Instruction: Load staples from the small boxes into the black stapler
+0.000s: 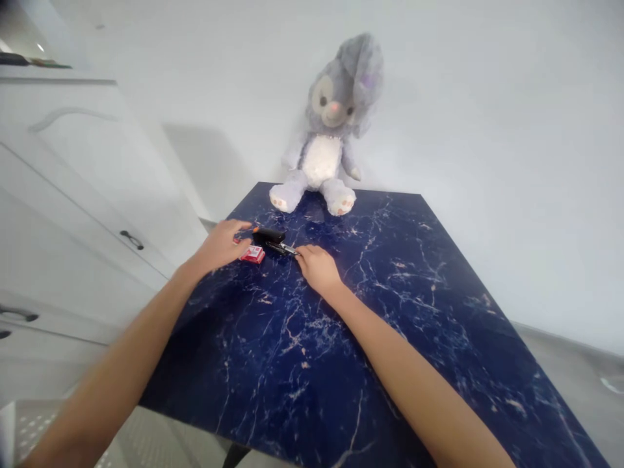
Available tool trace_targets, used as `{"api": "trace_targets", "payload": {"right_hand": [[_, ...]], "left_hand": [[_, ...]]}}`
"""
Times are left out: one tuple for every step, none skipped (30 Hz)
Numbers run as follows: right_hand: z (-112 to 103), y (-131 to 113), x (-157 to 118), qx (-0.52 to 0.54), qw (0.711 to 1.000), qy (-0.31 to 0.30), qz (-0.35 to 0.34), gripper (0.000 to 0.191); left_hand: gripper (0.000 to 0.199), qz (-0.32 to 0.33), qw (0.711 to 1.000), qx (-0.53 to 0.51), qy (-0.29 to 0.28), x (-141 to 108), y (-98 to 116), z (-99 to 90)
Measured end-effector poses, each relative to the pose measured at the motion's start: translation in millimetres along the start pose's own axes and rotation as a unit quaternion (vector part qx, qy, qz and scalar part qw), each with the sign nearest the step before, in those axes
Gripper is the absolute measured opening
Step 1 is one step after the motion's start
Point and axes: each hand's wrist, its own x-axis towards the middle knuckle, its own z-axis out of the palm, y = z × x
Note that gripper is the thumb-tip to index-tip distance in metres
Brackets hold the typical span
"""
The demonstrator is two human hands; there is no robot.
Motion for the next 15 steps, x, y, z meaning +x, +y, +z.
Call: {"api": "trace_targets", "payload": {"right_hand": [[1.0, 0.1, 0.3, 0.0, 1.0, 0.001, 0.003, 0.026], [2.1, 0.2, 0.6, 0.001, 1.0, 0.003, 0.006, 0.027], [3.2, 0.5, 0.9, 0.003, 1.0, 0.009, 0.01, 0.028], [4.2, 1.0, 1.3, 0.006, 1.0, 0.015, 0.015, 0.03], [5.2, 1.6, 1.7, 0.009, 0.999, 0.023, 0.021, 0.033], [6.0, 2.3, 2.0, 0.012, 0.999, 0.031, 0.024, 0.036], [6.7, 3.0, 2.2, 0.014, 0.999, 0.035, 0.024, 0.038], [7.1, 3.7, 2.2, 0.013, 0.999, 0.034, 0.02, 0.038], [7.5, 4.3, 2.0, 0.01, 0.999, 0.031, 0.013, 0.037], [7.7, 4.8, 1.5, 0.007, 1.0, 0.028, 0.006, 0.036], [7.8, 5.3, 1.0, 0.005, 1.0, 0.025, 0.0, 0.035], [8.0, 5.8, 0.5, 0.006, 1.0, 0.023, -0.004, 0.034], [8.3, 6.3, 0.4, 0.009, 1.0, 0.023, -0.006, 0.033], [8.6, 6.9, 1.0, 0.015, 1.0, 0.025, -0.006, 0.032], [9.2, 7.6, 2.4, 0.025, 0.999, 0.026, -0.003, 0.031]], "left_hand": [[0.051, 0.031, 0.999, -0.015, -0.023, -6.1, -10.2, -0.5], [0.049, 0.06, 0.997, -0.025, -0.039, -11.1, -19.0, -0.2], [0.047, 0.087, 0.994, -0.031, -0.056, -14.8, -26.1, 0.7], [0.046, 0.107, 0.991, -0.034, -0.069, -17.3, -31.4, 2.0], [0.045, 0.122, 0.989, -0.035, -0.078, -18.8, -35.0, 3.3], [0.045, 0.13, 0.987, -0.036, -0.087, -19.6, -37.4, 4.3], [0.046, 0.132, 0.986, -0.039, -0.094, -19.8, -38.8, 4.8], [0.046, 0.127, 0.986, -0.046, -0.096, -19.7, -39.6, 4.8], [0.045, 0.12, 0.987, -0.055, -0.094, -19.5, -40.1, 4.2], [0.043, 0.111, 0.988, -0.065, -0.089, -19.3, -40.7, 3.4], [0.041, 0.105, 0.988, -0.075, -0.084, -19.1, -41.4, 2.6], [0.038, 0.098, 0.988, -0.085, -0.08, -19.0, -42.4, 2.1], [0.035, 0.092, 0.988, -0.091, -0.079, -18.9, -43.9, 2.1], [0.032, 0.088, 0.989, -0.092, -0.079, -18.8, -45.7, 2.7], [0.032, 0.083, 0.99, -0.088, -0.077, -18.5, -47.7, 4.2]]}}
